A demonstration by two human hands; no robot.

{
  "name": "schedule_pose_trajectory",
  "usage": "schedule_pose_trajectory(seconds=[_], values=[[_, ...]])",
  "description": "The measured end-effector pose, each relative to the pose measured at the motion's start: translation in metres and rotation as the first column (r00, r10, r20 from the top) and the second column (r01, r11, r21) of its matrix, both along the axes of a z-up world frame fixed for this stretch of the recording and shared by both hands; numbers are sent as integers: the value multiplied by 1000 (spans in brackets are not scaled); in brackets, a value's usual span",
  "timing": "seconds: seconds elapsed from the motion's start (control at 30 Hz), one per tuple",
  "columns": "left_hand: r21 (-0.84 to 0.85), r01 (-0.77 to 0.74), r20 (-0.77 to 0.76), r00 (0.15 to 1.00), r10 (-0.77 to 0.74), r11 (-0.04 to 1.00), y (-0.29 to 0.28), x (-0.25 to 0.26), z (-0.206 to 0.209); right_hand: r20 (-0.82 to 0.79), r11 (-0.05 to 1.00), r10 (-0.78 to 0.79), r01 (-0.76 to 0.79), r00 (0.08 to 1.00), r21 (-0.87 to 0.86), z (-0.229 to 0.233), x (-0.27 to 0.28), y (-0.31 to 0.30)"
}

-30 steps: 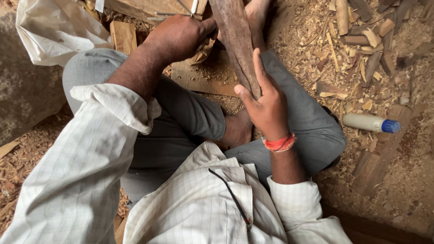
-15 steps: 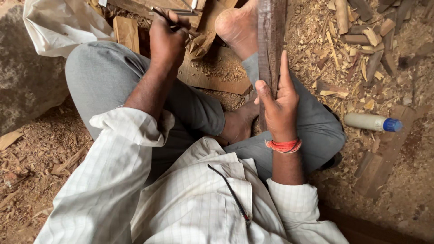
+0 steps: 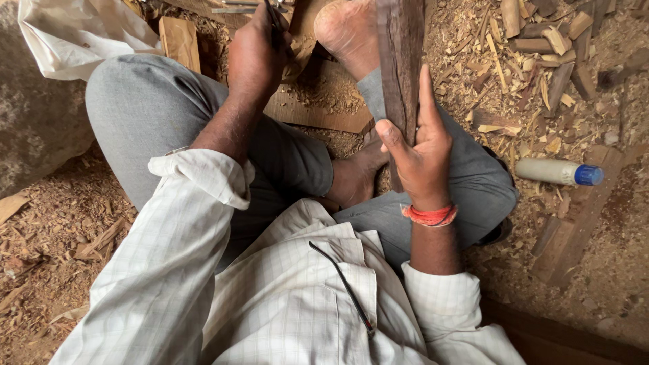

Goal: The person sits on the floor and uses a chisel and a wooden mallet to carve a small piece of wood held between their feet. They repeatedly strike the chisel to shape the wood, occasionally adjusting the tool and the workpiece.

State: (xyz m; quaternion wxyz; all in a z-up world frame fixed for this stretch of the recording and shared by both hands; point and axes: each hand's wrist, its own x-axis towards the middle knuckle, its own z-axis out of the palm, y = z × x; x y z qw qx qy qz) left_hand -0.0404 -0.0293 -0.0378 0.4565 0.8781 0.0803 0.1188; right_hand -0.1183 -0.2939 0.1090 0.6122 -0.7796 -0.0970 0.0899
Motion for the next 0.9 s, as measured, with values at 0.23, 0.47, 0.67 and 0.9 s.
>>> schedule_pose_trajectory(seconds=[0.23,0.47,0.67,0.9], values=[[86,60,3,998,-61,994,-1,1,7,138,994,103,-96,985,-54,26,14,15],[178,77,15,997,-81,981,-7,-11,18,489,856,368,-83,791,-511,40,46,49],[213,77,25,996,-85,974,-9,-14,18,414,721,397,0,819,-692,50,49,55],[198,161,-68,986,-151,967,-8,-12,17,289,642,425,-62,858,-764,32,51,52]])
